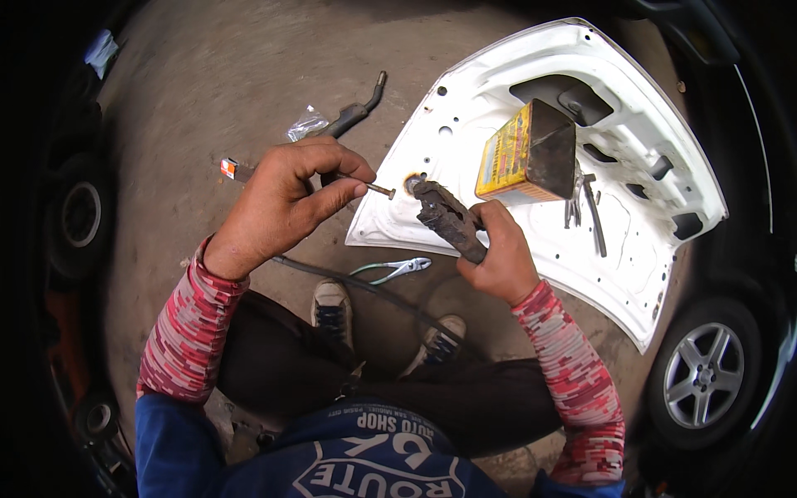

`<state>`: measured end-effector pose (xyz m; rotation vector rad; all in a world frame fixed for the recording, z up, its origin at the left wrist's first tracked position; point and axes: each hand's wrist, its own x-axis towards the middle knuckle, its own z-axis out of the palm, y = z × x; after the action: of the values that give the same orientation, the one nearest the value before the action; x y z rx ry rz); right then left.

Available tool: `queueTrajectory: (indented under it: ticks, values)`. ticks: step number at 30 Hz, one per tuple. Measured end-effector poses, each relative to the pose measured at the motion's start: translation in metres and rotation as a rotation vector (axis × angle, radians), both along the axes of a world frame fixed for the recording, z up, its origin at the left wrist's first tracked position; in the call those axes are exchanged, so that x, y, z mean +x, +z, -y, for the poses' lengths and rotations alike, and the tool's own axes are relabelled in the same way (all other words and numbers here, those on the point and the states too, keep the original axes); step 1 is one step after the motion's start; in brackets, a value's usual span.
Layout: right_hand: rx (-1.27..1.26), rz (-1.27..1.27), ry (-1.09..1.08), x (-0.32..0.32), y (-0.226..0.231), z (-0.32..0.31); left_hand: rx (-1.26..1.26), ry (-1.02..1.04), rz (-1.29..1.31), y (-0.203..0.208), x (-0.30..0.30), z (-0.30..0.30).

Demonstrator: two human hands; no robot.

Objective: The person welds a small metal piece onto a white car door panel using a welding torch and pliers. They repeatedly heat and tack the piece, then use a hammer to adjust it.

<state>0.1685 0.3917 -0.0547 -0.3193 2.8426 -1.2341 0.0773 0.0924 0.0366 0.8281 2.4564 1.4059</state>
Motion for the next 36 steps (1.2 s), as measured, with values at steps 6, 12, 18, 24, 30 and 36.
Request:
queueTrajectory:
  ticks: [6, 12, 18, 24, 30, 36]
  values:
    - [0.032, 0.033, 0.017, -0.001, 0.006, 0.012, -0.043, -0.046, -0.046, -0.004, 0.004, -0.004]
    - [0.081, 0.045, 0.01, 0.001, 0.012, 0.015, -0.08, -0.063, -0.038, -0.007, 0.004, -0.007]
    - [0.086, 0.045, 0.003, -0.001, 0.013, 0.02, -0.083, -0.029, 0.007, -0.009, 0.004, -0.007]
    - [0.107, 0.048, -0.013, -0.001, 0.012, 0.022, -0.122, -0.016, 0.04, -0.015, 0.002, -0.006]
    - [0.151, 0.023, -0.028, 0.0, 0.007, 0.022, -0.115, -0.034, 0.178, -0.02, -0.003, -0.005]
    - [0.217, 0.146, -0.101, -0.001, 0.001, 0.006, -0.36, 0.229, 0.271, -0.02, -0.015, 0.012]
